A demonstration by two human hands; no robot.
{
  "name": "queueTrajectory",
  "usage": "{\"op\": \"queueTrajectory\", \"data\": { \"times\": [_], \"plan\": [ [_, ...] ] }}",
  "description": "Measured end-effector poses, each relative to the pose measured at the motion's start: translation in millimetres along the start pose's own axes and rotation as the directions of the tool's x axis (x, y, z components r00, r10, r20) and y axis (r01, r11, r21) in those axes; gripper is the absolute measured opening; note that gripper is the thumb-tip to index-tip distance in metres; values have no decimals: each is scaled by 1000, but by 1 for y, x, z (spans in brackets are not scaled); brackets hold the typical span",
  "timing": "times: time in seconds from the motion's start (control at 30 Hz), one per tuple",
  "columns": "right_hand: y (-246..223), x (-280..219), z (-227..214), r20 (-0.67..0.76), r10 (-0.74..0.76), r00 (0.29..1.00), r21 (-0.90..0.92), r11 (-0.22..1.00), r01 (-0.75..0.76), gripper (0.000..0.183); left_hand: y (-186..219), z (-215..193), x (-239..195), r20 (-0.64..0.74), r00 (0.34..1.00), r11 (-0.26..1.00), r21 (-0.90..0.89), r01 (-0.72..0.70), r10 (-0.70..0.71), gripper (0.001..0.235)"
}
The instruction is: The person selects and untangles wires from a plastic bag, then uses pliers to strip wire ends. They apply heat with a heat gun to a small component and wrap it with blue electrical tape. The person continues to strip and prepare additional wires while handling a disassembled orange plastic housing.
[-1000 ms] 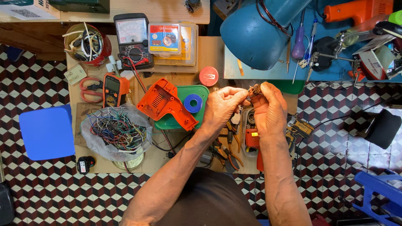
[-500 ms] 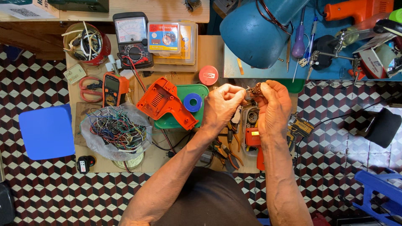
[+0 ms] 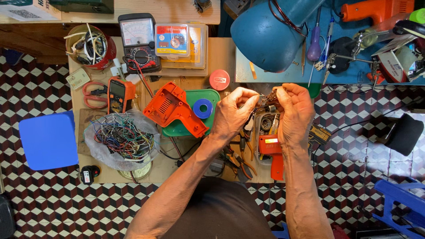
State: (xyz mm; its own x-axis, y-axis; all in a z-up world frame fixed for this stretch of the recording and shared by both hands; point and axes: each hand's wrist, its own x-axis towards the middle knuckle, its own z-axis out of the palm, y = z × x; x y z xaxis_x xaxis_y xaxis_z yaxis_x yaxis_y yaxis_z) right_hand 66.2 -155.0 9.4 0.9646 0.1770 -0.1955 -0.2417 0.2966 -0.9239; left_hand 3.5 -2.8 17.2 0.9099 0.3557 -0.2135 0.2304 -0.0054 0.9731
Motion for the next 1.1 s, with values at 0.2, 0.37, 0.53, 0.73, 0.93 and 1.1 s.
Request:
{"op": "queueTrajectory", "data": {
  "times": [0.2,0.37,0.53,0.73,0.93,1.1],
  "plan": [
    [0,-1,-4,46,38,998,19,999,-39,21,-10,-4,3,85,996,985,-164,45,-31,19],
    [6,2,-14,2,246,969,117,963,-245,20,-18,-3,3,133,991,965,-260,45,-10,20],
    [13,1,-20,11,349,937,234,910,-342,18,-24,-2,3,176,980,934,-328,142,-87,20],
    [23,-7,-21,-58,306,950,275,920,-279,17,-24,1,-4,159,979,948,-268,169,-130,23],
    [46,-17,-27,-68,387,919,421,847,-325,15,-20,1,-17,200,928,875,-318,365,-315,36],
    [69,-39,-17,-74,371,926,594,762,-259,13,-19,8,-27,201,949,878,-371,302,-241,48]
  ]
}}
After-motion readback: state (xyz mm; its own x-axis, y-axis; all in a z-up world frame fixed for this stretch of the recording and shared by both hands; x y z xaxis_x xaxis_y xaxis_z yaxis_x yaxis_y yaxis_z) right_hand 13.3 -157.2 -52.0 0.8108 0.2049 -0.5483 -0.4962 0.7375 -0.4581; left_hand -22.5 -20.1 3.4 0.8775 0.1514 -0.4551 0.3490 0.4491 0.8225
